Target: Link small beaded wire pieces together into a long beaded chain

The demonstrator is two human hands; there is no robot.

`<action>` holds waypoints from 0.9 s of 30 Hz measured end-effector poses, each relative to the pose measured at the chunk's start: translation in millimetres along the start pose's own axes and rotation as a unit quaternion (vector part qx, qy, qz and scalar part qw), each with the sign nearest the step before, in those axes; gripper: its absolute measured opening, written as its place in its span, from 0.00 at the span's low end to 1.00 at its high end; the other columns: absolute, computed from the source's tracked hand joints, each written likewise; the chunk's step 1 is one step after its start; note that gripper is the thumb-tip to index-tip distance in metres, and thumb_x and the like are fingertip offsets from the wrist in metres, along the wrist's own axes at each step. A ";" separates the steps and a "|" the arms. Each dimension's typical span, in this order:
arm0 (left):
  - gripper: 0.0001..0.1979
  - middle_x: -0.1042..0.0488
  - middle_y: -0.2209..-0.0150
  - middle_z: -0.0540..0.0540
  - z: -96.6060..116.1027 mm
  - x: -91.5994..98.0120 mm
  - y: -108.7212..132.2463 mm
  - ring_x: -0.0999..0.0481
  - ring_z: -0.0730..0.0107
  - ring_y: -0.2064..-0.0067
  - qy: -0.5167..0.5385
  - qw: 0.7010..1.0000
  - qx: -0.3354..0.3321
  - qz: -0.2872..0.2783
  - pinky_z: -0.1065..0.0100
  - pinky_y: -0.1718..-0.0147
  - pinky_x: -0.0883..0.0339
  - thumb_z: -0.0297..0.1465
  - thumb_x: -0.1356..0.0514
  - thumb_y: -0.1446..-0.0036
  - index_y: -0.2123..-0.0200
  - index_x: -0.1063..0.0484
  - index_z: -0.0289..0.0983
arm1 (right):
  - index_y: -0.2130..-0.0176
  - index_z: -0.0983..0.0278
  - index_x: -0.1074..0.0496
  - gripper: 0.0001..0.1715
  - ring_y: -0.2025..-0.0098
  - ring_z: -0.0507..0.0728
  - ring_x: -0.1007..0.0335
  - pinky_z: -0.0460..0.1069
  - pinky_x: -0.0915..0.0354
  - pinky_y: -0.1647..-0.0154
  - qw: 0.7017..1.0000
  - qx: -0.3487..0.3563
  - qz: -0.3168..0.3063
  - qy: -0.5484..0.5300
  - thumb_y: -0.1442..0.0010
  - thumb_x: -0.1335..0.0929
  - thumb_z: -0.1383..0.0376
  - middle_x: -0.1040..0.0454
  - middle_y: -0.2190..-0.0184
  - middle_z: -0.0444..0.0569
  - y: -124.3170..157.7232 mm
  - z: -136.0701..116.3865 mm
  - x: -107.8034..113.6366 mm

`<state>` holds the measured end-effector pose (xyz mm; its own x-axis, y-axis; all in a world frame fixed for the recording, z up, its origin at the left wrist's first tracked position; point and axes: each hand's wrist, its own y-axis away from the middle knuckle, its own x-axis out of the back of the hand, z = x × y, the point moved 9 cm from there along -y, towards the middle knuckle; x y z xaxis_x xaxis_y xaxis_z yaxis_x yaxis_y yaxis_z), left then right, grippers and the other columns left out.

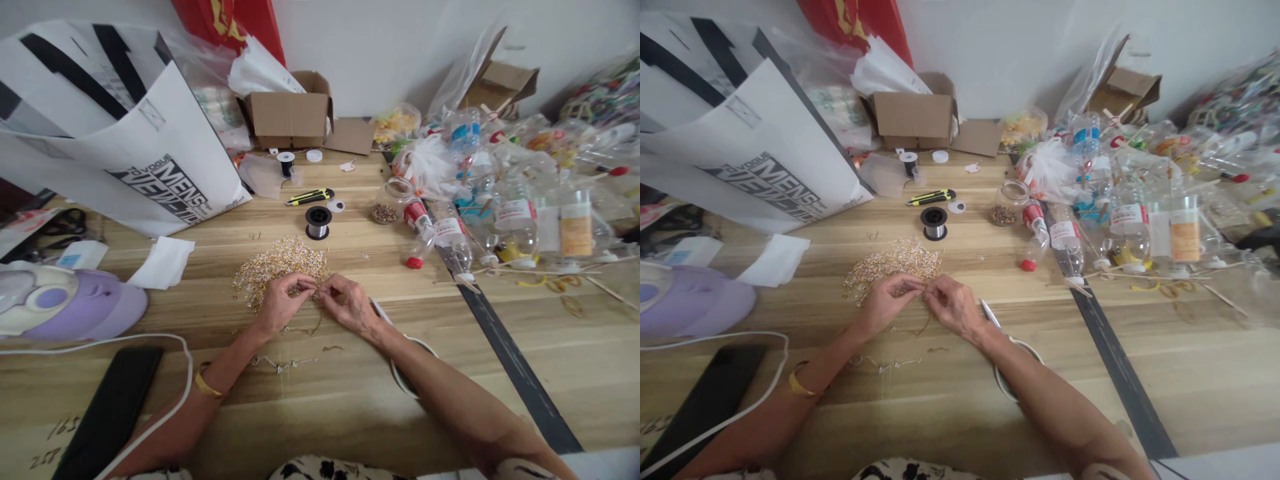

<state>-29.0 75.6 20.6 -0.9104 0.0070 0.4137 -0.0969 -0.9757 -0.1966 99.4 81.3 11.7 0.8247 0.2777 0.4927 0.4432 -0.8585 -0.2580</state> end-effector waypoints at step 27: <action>0.06 0.20 0.67 0.46 -1.2 -0.2 -0.1 0.21 0.68 0.66 -0.004 1.000 -0.009 -0.001 0.67 0.62 0.27 0.24 0.37 0.49 0.65 0.25 0.35 | 0.70 0.65 0.31 0.04 0.74 0.50 0.36 0.44 0.41 0.72 1.000 -0.003 -0.005 0.001 0.42 0.35 0.68 0.31 0.75 0.44 1.5 1.4 -1.3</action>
<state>-29.2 75.9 19.6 -0.9066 0.0075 0.4219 -0.1065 -0.9715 -0.2117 99.5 80.2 9.5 0.8195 0.2852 0.4970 0.4489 -0.8587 -0.2473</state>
